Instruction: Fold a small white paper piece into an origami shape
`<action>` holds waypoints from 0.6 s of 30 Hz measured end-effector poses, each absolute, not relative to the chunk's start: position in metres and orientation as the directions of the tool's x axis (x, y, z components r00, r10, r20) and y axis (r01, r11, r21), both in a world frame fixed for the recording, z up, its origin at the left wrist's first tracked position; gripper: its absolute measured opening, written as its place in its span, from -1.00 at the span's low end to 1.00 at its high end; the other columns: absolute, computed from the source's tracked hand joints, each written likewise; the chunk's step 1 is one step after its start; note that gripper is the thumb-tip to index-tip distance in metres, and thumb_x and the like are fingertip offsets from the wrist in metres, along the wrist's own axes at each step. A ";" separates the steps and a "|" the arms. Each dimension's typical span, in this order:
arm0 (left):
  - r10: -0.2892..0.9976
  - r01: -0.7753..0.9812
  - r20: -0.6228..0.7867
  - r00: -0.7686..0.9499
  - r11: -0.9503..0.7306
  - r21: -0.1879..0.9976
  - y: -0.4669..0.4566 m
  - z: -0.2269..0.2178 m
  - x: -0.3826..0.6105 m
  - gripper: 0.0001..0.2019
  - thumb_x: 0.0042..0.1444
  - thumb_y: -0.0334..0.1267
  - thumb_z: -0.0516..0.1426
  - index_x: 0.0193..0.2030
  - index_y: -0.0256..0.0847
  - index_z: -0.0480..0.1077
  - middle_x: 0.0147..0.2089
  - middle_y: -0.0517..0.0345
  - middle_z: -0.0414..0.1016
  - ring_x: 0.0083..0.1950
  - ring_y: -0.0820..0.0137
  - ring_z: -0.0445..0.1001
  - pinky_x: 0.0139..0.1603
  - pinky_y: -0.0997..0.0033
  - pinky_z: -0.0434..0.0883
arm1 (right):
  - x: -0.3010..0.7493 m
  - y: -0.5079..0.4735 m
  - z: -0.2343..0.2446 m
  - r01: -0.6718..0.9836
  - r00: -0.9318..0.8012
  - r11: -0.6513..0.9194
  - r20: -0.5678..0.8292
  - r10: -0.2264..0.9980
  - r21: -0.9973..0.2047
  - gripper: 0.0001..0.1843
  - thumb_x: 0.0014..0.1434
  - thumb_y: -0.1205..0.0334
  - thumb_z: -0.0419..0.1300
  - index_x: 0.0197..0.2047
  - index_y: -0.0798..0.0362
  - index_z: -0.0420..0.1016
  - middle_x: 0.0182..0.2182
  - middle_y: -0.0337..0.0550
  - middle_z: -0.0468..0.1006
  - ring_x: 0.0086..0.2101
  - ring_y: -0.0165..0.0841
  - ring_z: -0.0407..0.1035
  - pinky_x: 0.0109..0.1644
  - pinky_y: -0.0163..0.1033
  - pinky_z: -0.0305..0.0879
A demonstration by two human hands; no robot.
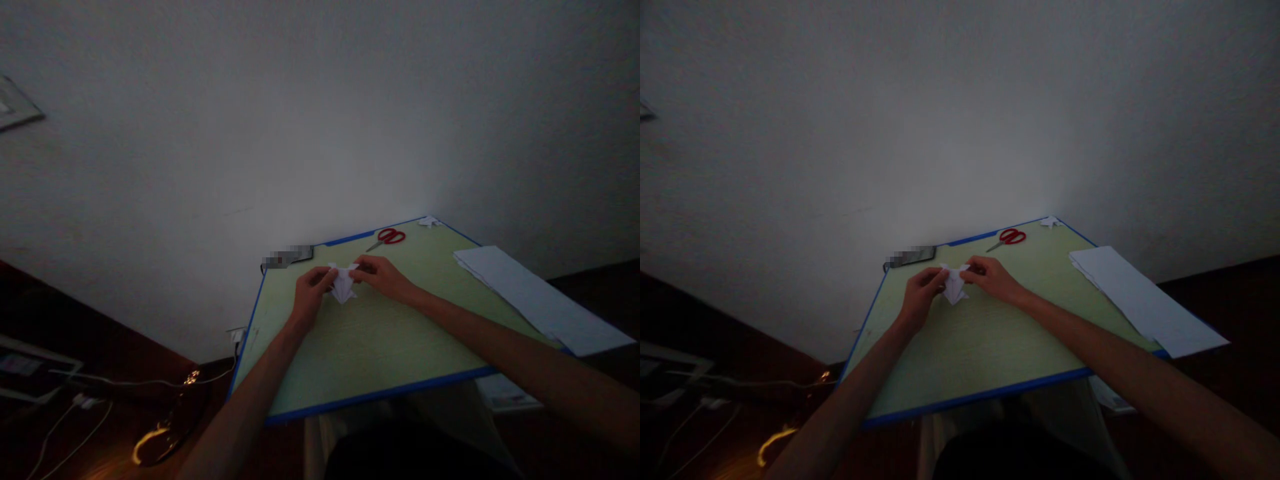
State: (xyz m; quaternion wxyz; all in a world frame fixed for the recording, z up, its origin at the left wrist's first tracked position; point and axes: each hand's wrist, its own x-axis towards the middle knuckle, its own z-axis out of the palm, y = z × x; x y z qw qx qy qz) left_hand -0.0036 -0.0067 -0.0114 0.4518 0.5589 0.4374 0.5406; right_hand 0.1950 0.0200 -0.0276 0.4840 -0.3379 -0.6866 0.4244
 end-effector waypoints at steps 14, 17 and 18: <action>0.954 -0.045 0.300 0.005 -0.299 0.953 -0.006 -0.013 -0.004 -0.84 0.02 -0.18 0.34 -0.41 -0.23 0.55 -0.42 0.21 0.51 -0.34 0.43 0.42 -0.22 0.42 0.36 | 0.194 0.013 -0.024 0.039 -0.344 0.422 0.384 0.857 -0.906 -0.70 0.13 -0.02 0.32 -0.38 0.07 0.54 -0.46 -0.19 0.59 -0.40 -0.34 0.46 -0.27 -0.24 0.38; 0.953 -0.054 0.301 -0.009 -0.301 0.952 -0.006 -0.015 -0.003 -0.85 0.01 -0.21 0.34 -0.44 -0.23 0.53 -0.44 0.22 0.49 -0.35 0.44 0.41 -0.23 0.43 0.36 | 0.193 0.011 -0.023 0.066 -0.341 0.449 0.403 0.849 -0.891 -0.70 0.14 -0.02 0.30 -0.40 0.06 0.53 -0.47 -0.20 0.58 -0.40 -0.34 0.45 -0.25 -0.22 0.38; 0.954 -0.057 0.300 -0.011 -0.300 0.952 -0.006 -0.015 -0.002 -0.85 0.01 -0.21 0.34 -0.44 -0.23 0.53 -0.44 0.22 0.48 -0.35 0.45 0.41 -0.24 0.44 0.36 | 0.193 0.010 -0.022 0.076 -0.339 0.463 0.414 0.845 -0.883 -0.70 0.16 -0.01 0.29 -0.39 0.06 0.53 -0.46 -0.19 0.58 -0.39 -0.34 0.45 -0.24 -0.22 0.38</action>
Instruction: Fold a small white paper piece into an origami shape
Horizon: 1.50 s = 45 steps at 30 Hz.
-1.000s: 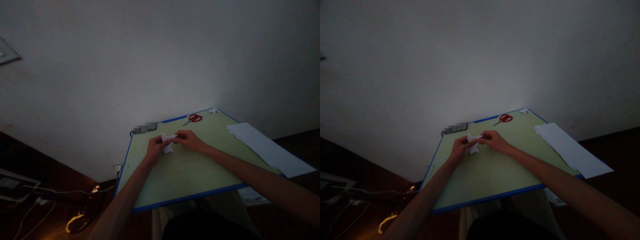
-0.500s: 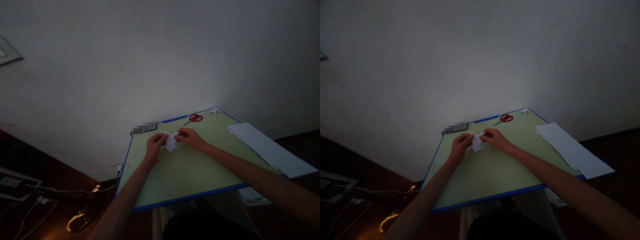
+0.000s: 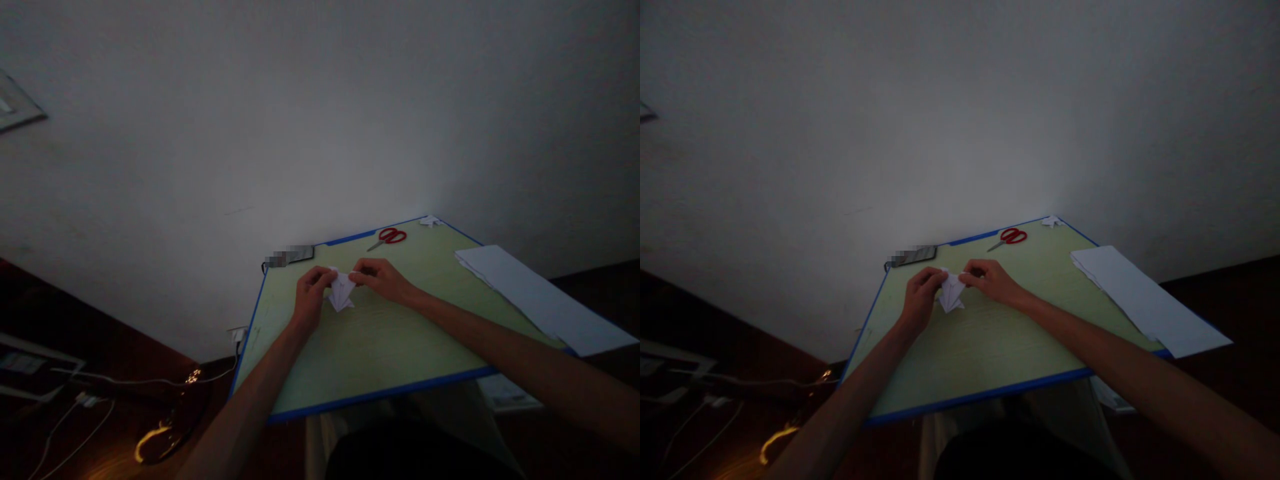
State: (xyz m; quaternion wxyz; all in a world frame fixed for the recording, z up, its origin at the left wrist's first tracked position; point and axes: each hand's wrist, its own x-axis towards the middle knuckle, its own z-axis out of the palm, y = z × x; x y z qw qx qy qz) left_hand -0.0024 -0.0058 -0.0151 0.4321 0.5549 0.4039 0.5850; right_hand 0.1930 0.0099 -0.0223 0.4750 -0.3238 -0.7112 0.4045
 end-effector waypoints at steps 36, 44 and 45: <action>0.995 -0.195 0.098 -0.014 -0.099 0.976 -0.001 -0.016 -0.007 -0.47 -0.17 -0.13 0.47 -0.06 -0.30 0.52 -0.31 0.07 0.60 -0.32 0.40 0.54 -0.27 0.39 0.50 | 0.197 0.021 -0.022 -0.182 -0.184 0.040 0.074 0.980 -0.982 -0.73 -0.13 0.17 0.46 -0.41 0.08 0.50 -0.47 -0.18 0.64 -0.42 -0.39 0.53 -0.30 -0.32 0.35; 0.979 0.009 0.206 -0.012 -0.206 0.979 0.004 -0.021 -0.011 -0.59 -0.05 -0.06 0.38 -0.12 -0.29 0.59 -0.35 0.09 0.59 -0.40 0.46 0.46 -0.36 0.46 0.42 | 0.197 0.016 -0.018 -0.155 -0.179 0.047 0.074 0.981 -0.987 -0.55 -0.07 0.21 0.42 -0.07 -0.02 0.47 -0.42 -0.28 0.64 -0.42 -0.41 0.48 -0.33 -0.32 0.33; 0.976 0.038 0.218 0.000 -0.217 0.975 0.004 -0.022 -0.011 -0.60 -0.04 -0.05 0.37 -0.12 -0.29 0.59 -0.35 0.09 0.58 -0.41 0.47 0.45 -0.38 0.47 0.40 | 0.198 0.015 -0.017 -0.144 -0.195 0.040 0.068 0.978 -0.989 -0.53 -0.06 0.21 0.42 -0.05 -0.02 0.48 -0.41 -0.27 0.64 -0.42 -0.42 0.47 -0.34 -0.33 0.33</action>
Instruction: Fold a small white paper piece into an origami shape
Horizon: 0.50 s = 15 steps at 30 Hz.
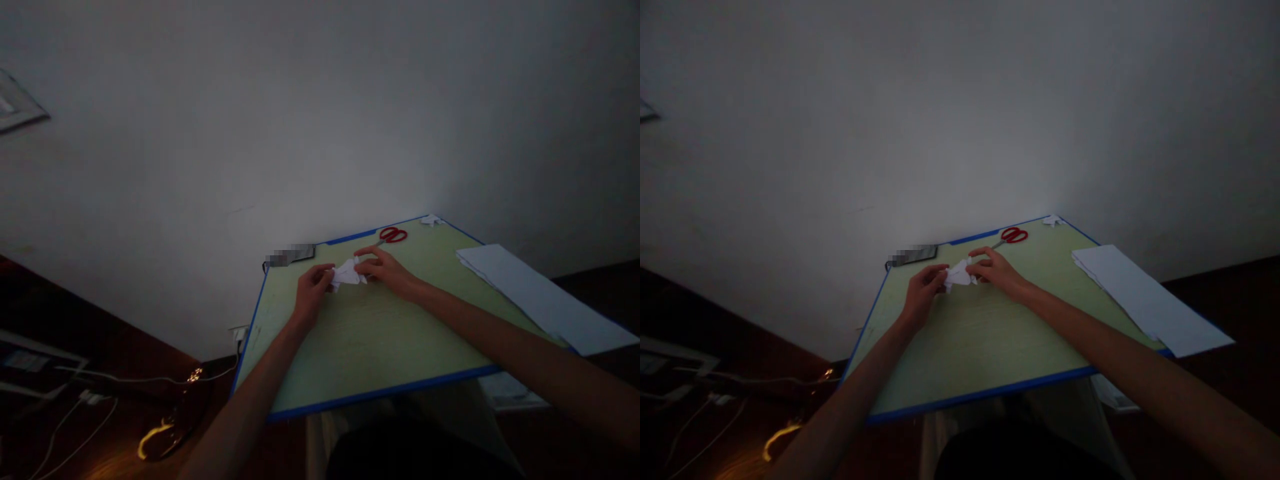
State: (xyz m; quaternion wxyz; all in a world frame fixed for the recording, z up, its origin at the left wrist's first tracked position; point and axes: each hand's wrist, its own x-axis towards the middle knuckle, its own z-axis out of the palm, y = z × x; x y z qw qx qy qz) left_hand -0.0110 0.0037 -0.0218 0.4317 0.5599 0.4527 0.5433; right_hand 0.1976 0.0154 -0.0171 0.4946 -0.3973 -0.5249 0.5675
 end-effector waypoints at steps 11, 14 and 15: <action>0.899 0.332 0.438 0.004 -0.414 0.848 -0.002 -0.015 -0.009 -0.69 0.23 -0.07 0.21 0.02 -0.15 0.56 0.05 -0.06 0.50 -0.13 0.34 0.52 -0.26 0.43 0.49 | 0.196 0.018 -0.022 -0.259 -0.231 0.029 0.091 0.969 -0.966 -0.57 -0.09 0.18 0.46 -0.11 0.01 0.59 -0.42 -0.24 0.62 -0.41 -0.41 0.46 -0.30 -0.31 0.36; 0.866 0.385 0.491 0.097 -0.487 0.784 -0.008 -0.011 -0.006 -0.72 0.22 -0.11 0.23 0.03 -0.09 0.58 0.05 -0.03 0.47 -0.06 0.31 0.50 -0.20 0.43 0.49 | 0.196 0.019 -0.021 -0.310 -0.210 0.002 0.070 0.975 -0.951 -0.68 -0.09 0.18 0.46 -0.21 0.03 0.63 -0.41 -0.21 0.64 -0.40 -0.41 0.46 -0.31 -0.32 0.35; 0.868 0.375 0.482 0.117 -0.488 0.788 -0.010 -0.011 -0.005 -0.71 0.20 -0.11 0.26 0.04 -0.07 0.58 0.05 -0.02 0.47 -0.05 0.30 0.50 -0.19 0.43 0.49 | 0.196 0.019 -0.021 -0.325 -0.209 -0.014 0.057 0.976 -0.946 -0.71 -0.09 0.18 0.46 -0.24 0.04 0.63 -0.41 -0.19 0.64 -0.40 -0.41 0.47 -0.31 -0.32 0.35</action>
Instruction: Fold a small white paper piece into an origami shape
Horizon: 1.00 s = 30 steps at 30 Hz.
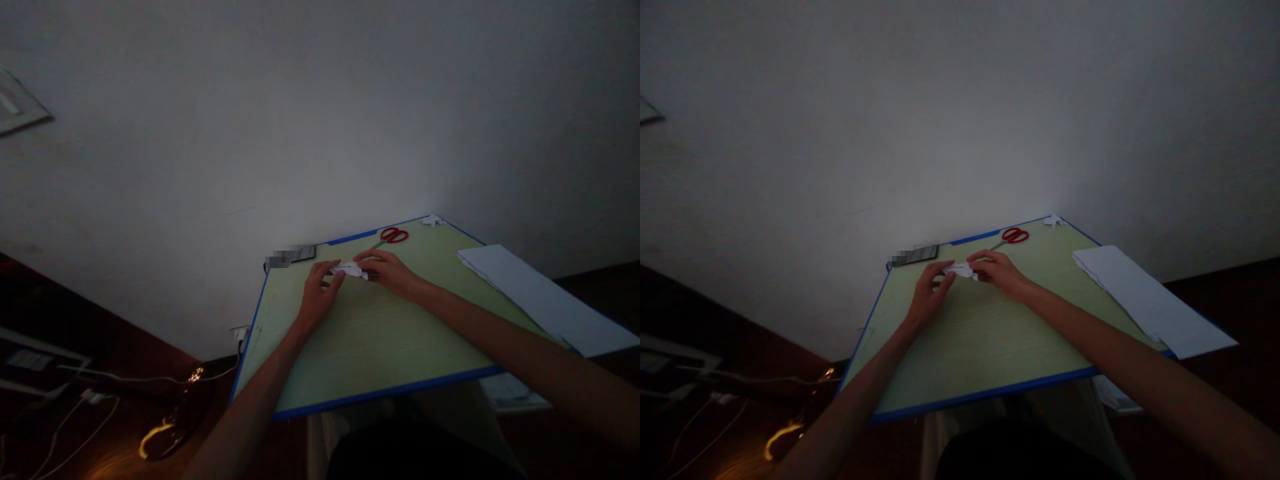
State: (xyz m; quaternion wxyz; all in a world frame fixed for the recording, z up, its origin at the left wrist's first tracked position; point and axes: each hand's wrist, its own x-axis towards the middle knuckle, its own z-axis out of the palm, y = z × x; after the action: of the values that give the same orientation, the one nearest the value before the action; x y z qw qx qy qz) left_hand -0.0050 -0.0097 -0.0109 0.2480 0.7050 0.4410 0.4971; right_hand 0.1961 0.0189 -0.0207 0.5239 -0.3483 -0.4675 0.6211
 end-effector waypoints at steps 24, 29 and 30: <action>0.928 0.177 0.292 0.231 -0.335 0.925 -0.011 -0.012 -0.003 -0.72 0.05 -0.06 0.35 -0.19 -0.20 0.65 -0.20 0.03 0.66 -0.26 0.32 0.52 -0.21 0.37 0.44 | 0.199 0.021 -0.020 -0.088 -0.227 0.219 0.233 0.946 -0.972 -0.65 0.00 0.02 0.41 -0.19 0.05 0.66 -0.44 -0.21 0.59 -0.41 -0.40 0.42 -0.28 -0.27 0.33; 0.913 0.179 0.323 0.249 -0.371 0.911 -0.010 -0.013 -0.004 -0.78 0.03 -0.09 0.36 -0.26 -0.18 0.65 -0.20 0.04 0.66 -0.18 0.27 0.55 -0.12 0.34 0.45 | 0.197 0.019 -0.020 -0.167 -0.276 0.049 0.094 0.957 -0.985 -0.74 -0.08 0.11 0.42 -0.30 0.04 0.67 -0.40 -0.20 0.59 -0.39 -0.43 0.39 -0.29 -0.32 0.34; 0.914 0.184 0.323 0.247 -0.371 0.910 -0.010 -0.014 -0.004 -0.78 0.02 -0.09 0.36 -0.27 -0.18 0.64 -0.21 0.05 0.65 -0.19 0.27 0.55 -0.14 0.34 0.45 | 0.197 0.018 -0.020 -0.177 -0.283 0.023 0.074 0.956 -0.984 -0.76 -0.09 0.11 0.42 -0.35 0.05 0.66 -0.42 -0.20 0.57 -0.39 -0.42 0.39 -0.31 -0.33 0.34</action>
State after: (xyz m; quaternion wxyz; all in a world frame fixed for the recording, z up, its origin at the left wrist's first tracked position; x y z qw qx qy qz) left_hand -0.0043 -0.0095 -0.0139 0.3925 0.6850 0.4005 0.4650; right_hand 0.1967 0.0184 -0.0202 0.4750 -0.3642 -0.5348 0.5964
